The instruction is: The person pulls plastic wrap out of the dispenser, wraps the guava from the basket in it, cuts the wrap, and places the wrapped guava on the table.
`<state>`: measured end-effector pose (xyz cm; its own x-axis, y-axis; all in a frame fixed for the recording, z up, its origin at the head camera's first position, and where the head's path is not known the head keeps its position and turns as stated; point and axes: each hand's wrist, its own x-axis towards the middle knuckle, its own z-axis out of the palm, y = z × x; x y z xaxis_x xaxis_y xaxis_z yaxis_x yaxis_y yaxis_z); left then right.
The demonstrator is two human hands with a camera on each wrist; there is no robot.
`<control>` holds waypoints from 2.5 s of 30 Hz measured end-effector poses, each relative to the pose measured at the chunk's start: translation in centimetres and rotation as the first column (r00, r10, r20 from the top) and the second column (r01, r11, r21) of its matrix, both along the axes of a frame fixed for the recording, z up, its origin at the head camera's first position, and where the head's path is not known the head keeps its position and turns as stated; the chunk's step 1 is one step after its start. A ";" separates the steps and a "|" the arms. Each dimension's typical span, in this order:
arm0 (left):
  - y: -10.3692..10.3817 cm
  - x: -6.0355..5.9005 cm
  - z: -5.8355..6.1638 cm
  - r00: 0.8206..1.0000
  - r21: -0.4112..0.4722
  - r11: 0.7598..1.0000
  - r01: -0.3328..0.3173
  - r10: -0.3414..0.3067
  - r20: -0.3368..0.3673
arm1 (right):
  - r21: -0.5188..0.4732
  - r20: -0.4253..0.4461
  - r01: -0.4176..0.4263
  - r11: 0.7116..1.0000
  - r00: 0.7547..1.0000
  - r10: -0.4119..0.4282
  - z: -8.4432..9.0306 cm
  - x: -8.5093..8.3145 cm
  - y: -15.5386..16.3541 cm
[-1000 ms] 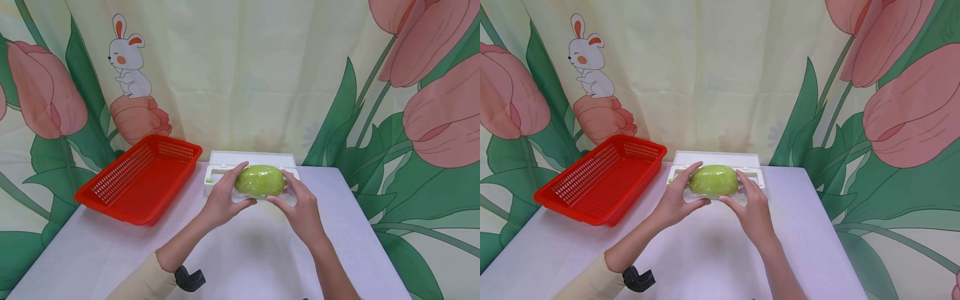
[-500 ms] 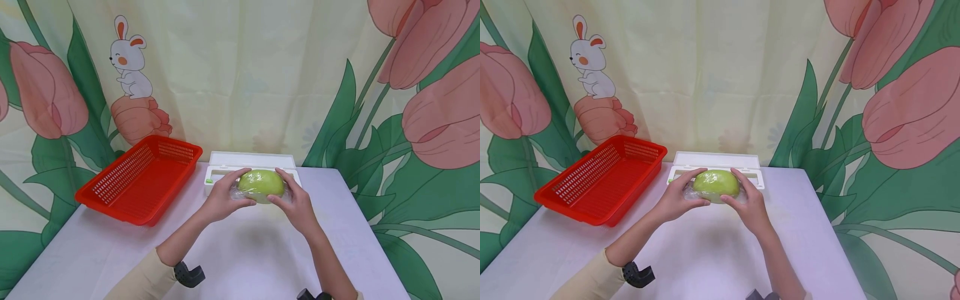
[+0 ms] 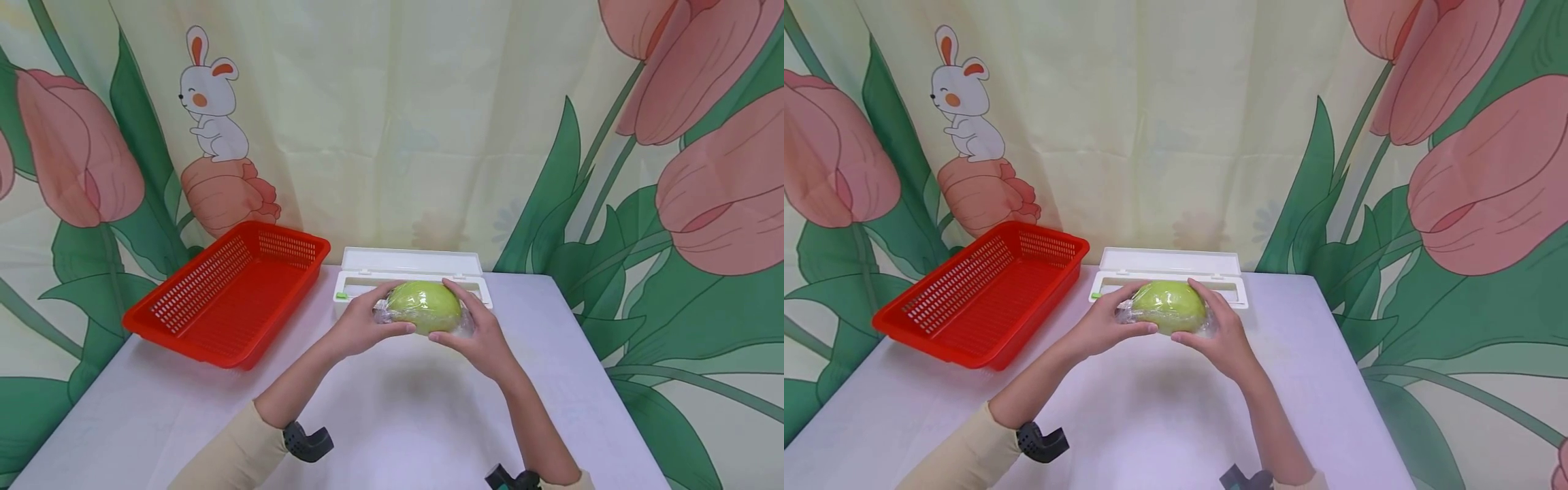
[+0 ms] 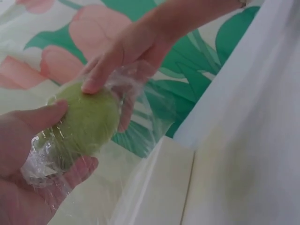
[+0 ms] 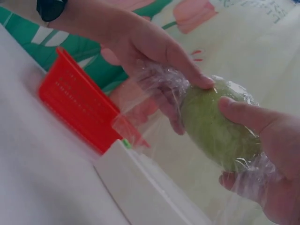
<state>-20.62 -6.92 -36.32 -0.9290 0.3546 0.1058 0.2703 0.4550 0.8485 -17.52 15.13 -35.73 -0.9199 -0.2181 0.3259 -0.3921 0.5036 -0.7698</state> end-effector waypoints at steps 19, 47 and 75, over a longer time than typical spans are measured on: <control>0.3 -1.2 -1.3 0.879 -0.149 0.982 0.116 -0.172 -0.444 | -0.010 0.055 -0.086 0.996 0.995 0.086 -3.4 -3.5 1.2; 0.5 -3.8 -3.9 0.986 0.024 0.990 0.138 -0.135 -0.102 | -0.003 -0.020 -0.113 0.994 0.993 0.113 -3.7 -3.6 0.2; 0.4 -3.9 -5.0 0.989 -0.018 0.996 0.085 -0.087 -0.123 | 0.060 -0.095 -0.078 0.995 0.992 0.083 -6.3 -6.3 0.4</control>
<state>-24.50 -6.49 -41.29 -0.8749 0.4349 0.2131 0.4117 0.4360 0.8003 -23.85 15.52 -42.04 -0.8632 -0.3106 0.3981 -0.5047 0.5089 -0.6973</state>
